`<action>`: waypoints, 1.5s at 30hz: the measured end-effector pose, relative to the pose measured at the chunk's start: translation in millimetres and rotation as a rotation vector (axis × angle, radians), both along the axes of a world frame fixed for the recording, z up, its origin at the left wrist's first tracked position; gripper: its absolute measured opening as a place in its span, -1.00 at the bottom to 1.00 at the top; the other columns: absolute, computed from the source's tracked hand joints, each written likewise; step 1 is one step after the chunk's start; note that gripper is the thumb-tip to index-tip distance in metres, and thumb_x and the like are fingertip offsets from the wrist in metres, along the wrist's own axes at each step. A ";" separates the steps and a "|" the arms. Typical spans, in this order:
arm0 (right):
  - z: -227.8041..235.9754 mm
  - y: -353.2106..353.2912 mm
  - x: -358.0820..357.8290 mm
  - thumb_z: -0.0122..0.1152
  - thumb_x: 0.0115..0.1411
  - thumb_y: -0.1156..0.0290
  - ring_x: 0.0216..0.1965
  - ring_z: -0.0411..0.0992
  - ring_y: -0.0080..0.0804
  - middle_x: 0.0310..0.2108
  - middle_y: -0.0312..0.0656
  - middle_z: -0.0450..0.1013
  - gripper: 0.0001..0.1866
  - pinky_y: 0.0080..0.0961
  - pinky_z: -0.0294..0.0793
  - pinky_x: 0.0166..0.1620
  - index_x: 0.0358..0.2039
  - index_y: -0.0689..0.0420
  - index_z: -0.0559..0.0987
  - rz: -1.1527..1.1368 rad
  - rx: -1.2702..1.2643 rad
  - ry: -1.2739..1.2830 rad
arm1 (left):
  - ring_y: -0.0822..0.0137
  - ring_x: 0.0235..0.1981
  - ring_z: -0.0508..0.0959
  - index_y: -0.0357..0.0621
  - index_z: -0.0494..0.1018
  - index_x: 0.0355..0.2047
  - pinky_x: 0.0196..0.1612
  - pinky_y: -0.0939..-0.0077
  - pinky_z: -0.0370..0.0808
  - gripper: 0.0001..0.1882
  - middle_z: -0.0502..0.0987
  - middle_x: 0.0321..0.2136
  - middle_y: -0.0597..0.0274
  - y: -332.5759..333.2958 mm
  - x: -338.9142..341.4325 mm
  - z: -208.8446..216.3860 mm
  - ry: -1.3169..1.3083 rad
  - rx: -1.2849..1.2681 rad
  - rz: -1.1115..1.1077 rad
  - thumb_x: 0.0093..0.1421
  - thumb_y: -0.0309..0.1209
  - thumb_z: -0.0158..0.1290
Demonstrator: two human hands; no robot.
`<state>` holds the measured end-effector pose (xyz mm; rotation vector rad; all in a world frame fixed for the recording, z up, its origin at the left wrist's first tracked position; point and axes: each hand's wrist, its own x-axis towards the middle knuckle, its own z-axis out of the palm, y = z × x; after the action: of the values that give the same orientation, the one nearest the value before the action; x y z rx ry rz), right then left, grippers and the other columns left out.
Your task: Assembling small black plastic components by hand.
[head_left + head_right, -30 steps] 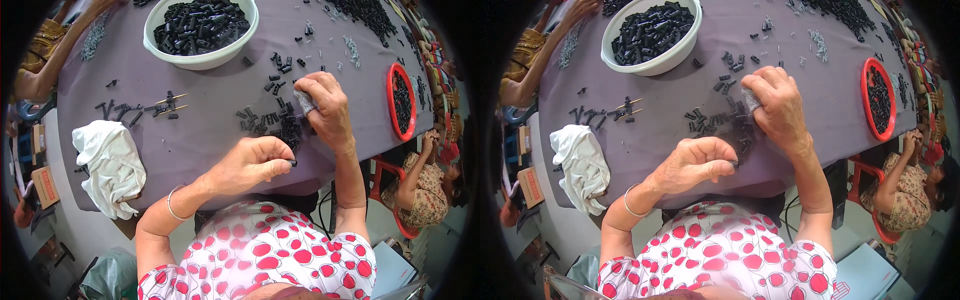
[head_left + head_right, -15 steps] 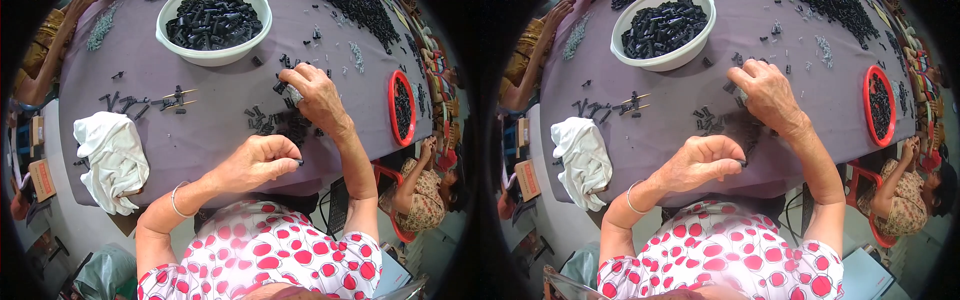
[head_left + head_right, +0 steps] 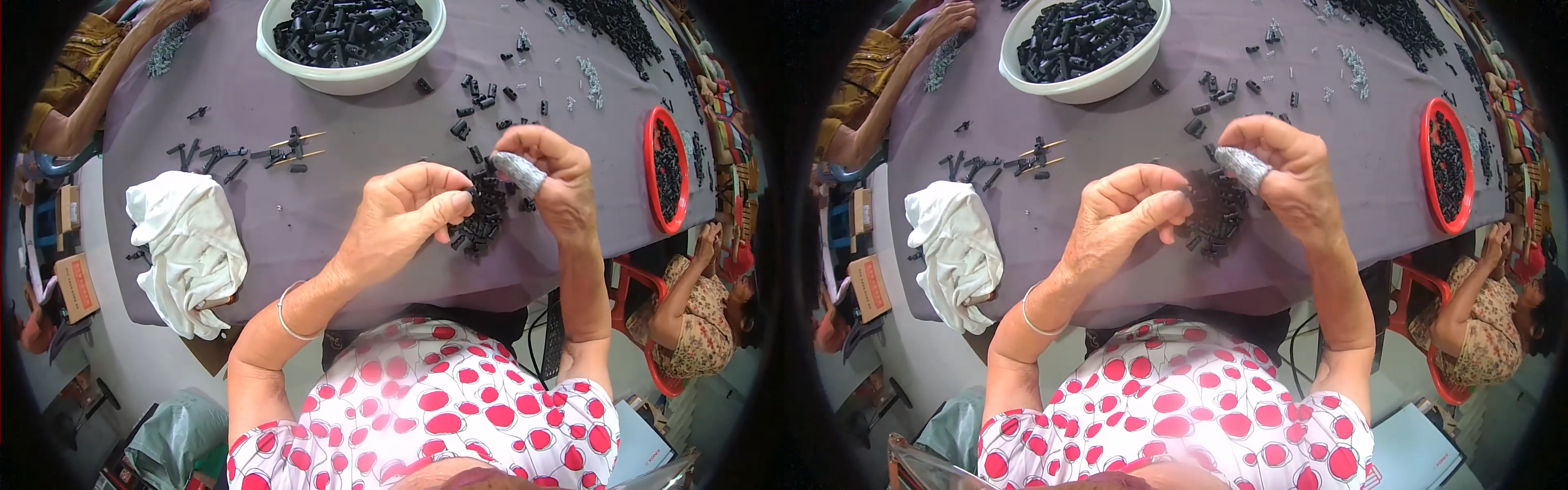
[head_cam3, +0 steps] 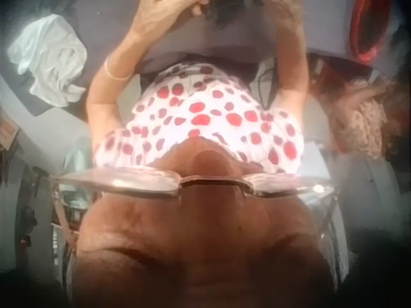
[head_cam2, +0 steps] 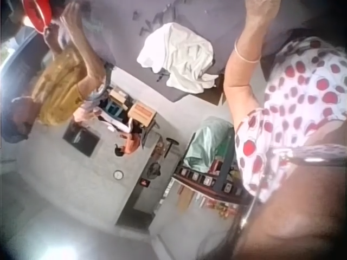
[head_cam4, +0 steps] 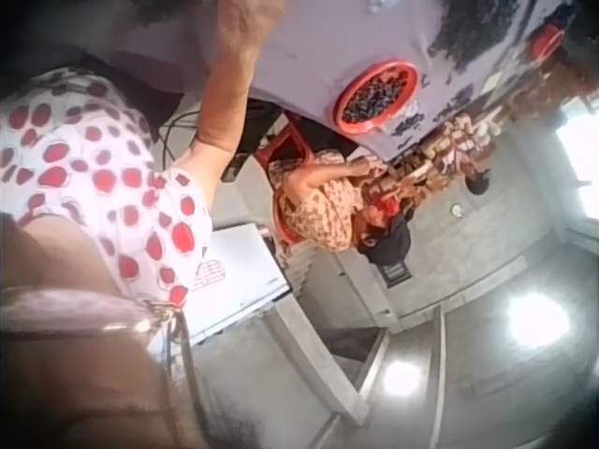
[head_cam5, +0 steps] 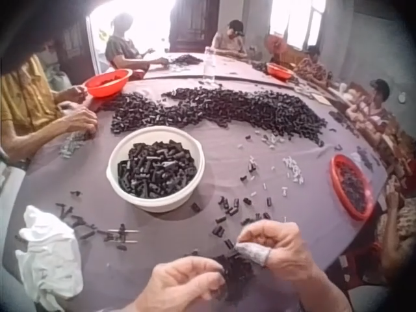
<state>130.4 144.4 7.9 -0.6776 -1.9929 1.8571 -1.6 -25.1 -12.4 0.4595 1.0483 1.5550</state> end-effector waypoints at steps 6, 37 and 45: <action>-0.9 -26.7 17.4 0.23 0.11 0.67 -0.27 0.49 -0.57 -0.31 -0.25 0.52 -0.80 -0.62 0.55 -0.17 -0.21 0.32 0.56 -0.089 -0.158 0.111 | 0.52 -0.40 0.57 -0.33 0.52 -0.17 -0.37 0.69 0.52 -0.81 0.59 -0.37 0.22 -0.6 5.1 1.0 0.113 -0.021 0.066 0.22 -0.52 0.12; -5.1 -61.1 12.4 0.18 -0.02 0.82 -0.27 0.51 -0.58 -0.32 -0.26 0.52 -0.73 -0.68 0.50 -0.15 -0.26 0.33 0.55 -0.245 0.180 0.139 | 0.62 -0.38 0.50 -0.30 0.45 -0.16 -0.29 0.73 0.50 -0.85 0.54 -0.36 0.35 -1.1 21.1 -9.2 0.594 -0.033 0.176 0.26 -0.54 0.06; -10.5 -64.9 9.4 0.15 -0.01 0.83 -0.22 0.49 -0.60 -0.28 -0.25 0.51 -0.71 -0.68 0.49 -0.13 -0.24 0.33 0.56 -0.263 0.136 0.133 | 0.60 -0.49 0.46 -0.29 0.45 -0.19 -0.40 0.73 0.43 -0.87 0.51 -0.48 0.36 0.3 21.5 -16.6 0.817 0.016 0.243 0.24 -0.57 0.05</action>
<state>139.9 79.5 -2.6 -0.7177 -1.8275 1.5580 19.8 -24.8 -29.1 1.0615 1.7592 1.6133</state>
